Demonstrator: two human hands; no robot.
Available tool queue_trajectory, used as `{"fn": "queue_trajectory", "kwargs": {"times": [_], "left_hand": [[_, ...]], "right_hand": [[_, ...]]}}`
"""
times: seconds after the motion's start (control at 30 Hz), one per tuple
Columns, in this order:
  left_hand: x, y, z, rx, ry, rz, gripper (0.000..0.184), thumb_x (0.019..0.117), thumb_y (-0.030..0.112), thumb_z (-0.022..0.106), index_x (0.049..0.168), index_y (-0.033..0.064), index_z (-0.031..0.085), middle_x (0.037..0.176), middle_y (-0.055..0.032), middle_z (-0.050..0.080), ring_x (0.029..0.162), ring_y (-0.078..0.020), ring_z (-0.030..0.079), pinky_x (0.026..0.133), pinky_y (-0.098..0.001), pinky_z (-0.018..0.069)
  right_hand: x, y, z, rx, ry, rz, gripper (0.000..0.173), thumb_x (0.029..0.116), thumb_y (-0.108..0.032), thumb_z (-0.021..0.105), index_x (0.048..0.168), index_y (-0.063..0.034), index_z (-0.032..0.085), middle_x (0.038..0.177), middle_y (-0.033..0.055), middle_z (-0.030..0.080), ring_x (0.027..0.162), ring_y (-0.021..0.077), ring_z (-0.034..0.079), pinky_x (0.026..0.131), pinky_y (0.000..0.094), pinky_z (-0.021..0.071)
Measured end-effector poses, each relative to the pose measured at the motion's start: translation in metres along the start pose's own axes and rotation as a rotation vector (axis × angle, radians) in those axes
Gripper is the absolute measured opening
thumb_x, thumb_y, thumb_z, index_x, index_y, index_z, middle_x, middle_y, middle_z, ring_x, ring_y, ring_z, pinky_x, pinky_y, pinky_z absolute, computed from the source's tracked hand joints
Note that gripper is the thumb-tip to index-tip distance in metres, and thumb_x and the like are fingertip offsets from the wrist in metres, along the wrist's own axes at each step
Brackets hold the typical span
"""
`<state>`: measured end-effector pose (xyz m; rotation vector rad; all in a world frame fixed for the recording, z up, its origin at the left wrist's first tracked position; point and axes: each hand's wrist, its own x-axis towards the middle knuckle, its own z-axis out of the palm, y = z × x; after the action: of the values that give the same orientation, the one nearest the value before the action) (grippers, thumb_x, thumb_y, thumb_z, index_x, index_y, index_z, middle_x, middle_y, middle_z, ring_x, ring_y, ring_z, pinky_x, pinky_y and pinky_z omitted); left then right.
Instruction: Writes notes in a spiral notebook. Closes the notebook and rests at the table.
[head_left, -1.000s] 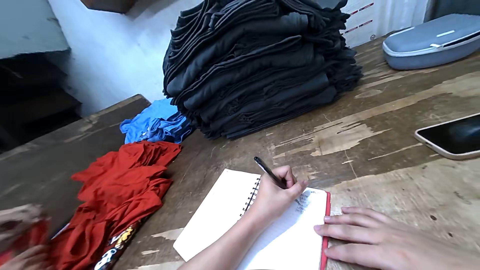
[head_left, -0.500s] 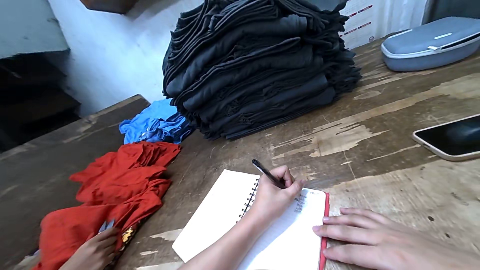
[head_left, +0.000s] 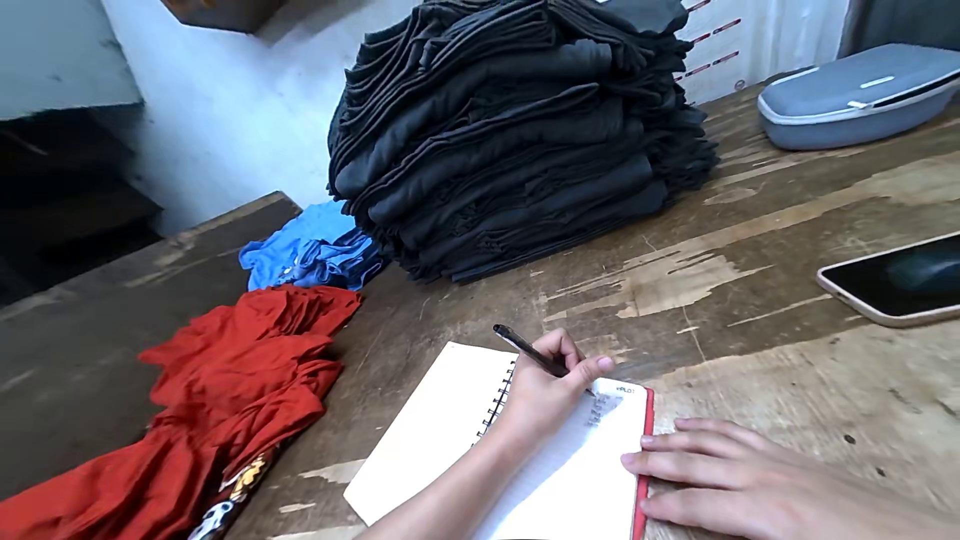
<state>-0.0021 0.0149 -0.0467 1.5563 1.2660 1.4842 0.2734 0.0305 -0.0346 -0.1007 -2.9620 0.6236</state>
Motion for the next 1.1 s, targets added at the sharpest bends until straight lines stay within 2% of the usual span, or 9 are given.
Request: {"fn": "queue_trajectory", "kwargs": {"times": [0.1, 0.23, 0.37, 0.5, 0.63, 0.9, 0.97, 1.1], "left_hand": [[0.002, 0.005, -0.003, -0.085, -0.033, -0.073, 0.030, 0.0841, 0.012, 0.085, 0.079, 0.0097, 0.055, 0.066, 0.0003, 0.060, 0.050, -0.0039, 0.051, 0.046, -0.0186, 0.0410], [0.008, 0.018, 0.001, -0.176, -0.070, -0.176, 0.032, 0.0813, 0.007, 0.086, 0.077, 0.0084, 0.054, 0.067, -0.0023, 0.061, 0.051, -0.0054, 0.053, 0.047, -0.0192, 0.0429], [0.013, 0.029, 0.014, -0.217, -0.178, -0.130, 0.029, 0.0807, 0.002, 0.084, 0.075, 0.0092, 0.056, 0.074, -0.0024, 0.066, 0.059, -0.0068, 0.060, 0.054, -0.0215, 0.0506], [0.015, 0.021, 0.018, -0.239, -0.205, -0.127, 0.032, 0.0812, 0.004, 0.085, 0.076, 0.0104, 0.054, 0.068, -0.0003, 0.063, 0.049, -0.0043, 0.054, 0.045, -0.0187, 0.0436], [0.012, 0.013, 0.016, -0.256, -0.203, -0.126, 0.032, 0.0812, 0.007, 0.085, 0.077, 0.0130, 0.054, 0.067, 0.0032, 0.060, 0.049, -0.0013, 0.049, 0.043, -0.0167, 0.0373], [0.011, 0.018, 0.016, -0.197, -0.257, -0.083, 0.034, 0.0797, 0.007, 0.086, 0.072, 0.0143, 0.054, 0.064, 0.0054, 0.060, 0.051, 0.0002, 0.051, 0.046, -0.0159, 0.0393], [0.011, 0.018, 0.017, -0.150, -0.253, -0.059, 0.035, 0.0790, 0.008, 0.087, 0.070, 0.0144, 0.054, 0.063, 0.0072, 0.057, 0.054, 0.0007, 0.049, 0.050, -0.0167, 0.0385], [0.013, 0.019, 0.020, -0.110, -0.250, -0.056, 0.035, 0.0830, 0.008, 0.084, 0.069, 0.0137, 0.053, 0.061, 0.0070, 0.054, 0.055, 0.0002, 0.047, 0.051, -0.0178, 0.0378]], "right_hand": [[0.001, 0.000, -0.001, -0.003, -0.009, 0.002, 0.078, 0.0945, -0.073, 0.047, 0.149, -0.0187, 0.056, 0.166, 0.0033, 0.038, 0.155, 0.0276, 0.030, 0.126, 0.0575, 0.0195], [0.000, 0.000, 0.000, 0.006, 0.012, 0.000, 0.077, 0.0942, -0.074, 0.048, 0.148, -0.0191, 0.057, 0.165, 0.0030, 0.040, 0.155, 0.0274, 0.031, 0.126, 0.0569, 0.0205], [0.001, 0.001, -0.001, 0.010, 0.001, -0.006, 0.077, 0.0947, -0.072, 0.048, 0.148, -0.0175, 0.056, 0.165, 0.0042, 0.039, 0.155, 0.0289, 0.032, 0.125, 0.0578, 0.0219], [0.002, 0.000, -0.002, 0.002, -0.008, -0.012, 0.079, 0.0950, -0.073, 0.047, 0.149, -0.0159, 0.056, 0.164, 0.0061, 0.041, 0.154, 0.0304, 0.033, 0.125, 0.0569, 0.0224], [0.001, -0.001, -0.004, 0.005, -0.021, 0.009, 0.078, 0.0943, -0.071, 0.050, 0.149, -0.0168, 0.056, 0.165, 0.0054, 0.040, 0.154, 0.0305, 0.033, 0.125, 0.0582, 0.0226], [0.001, -0.001, -0.005, 0.012, -0.017, 0.003, 0.080, 0.0942, -0.073, 0.048, 0.149, -0.0142, 0.056, 0.165, 0.0070, 0.040, 0.154, 0.0316, 0.034, 0.125, 0.0593, 0.0217], [0.000, -0.001, -0.004, 0.011, -0.014, 0.003, 0.080, 0.0939, -0.073, 0.048, 0.148, -0.0147, 0.056, 0.165, 0.0067, 0.040, 0.154, 0.0310, 0.033, 0.125, 0.0589, 0.0218], [0.000, -0.001, -0.005, 0.005, -0.020, 0.002, 0.079, 0.0946, -0.073, 0.047, 0.149, -0.0154, 0.056, 0.165, 0.0070, 0.040, 0.154, 0.0301, 0.032, 0.126, 0.0561, 0.0207]]}}
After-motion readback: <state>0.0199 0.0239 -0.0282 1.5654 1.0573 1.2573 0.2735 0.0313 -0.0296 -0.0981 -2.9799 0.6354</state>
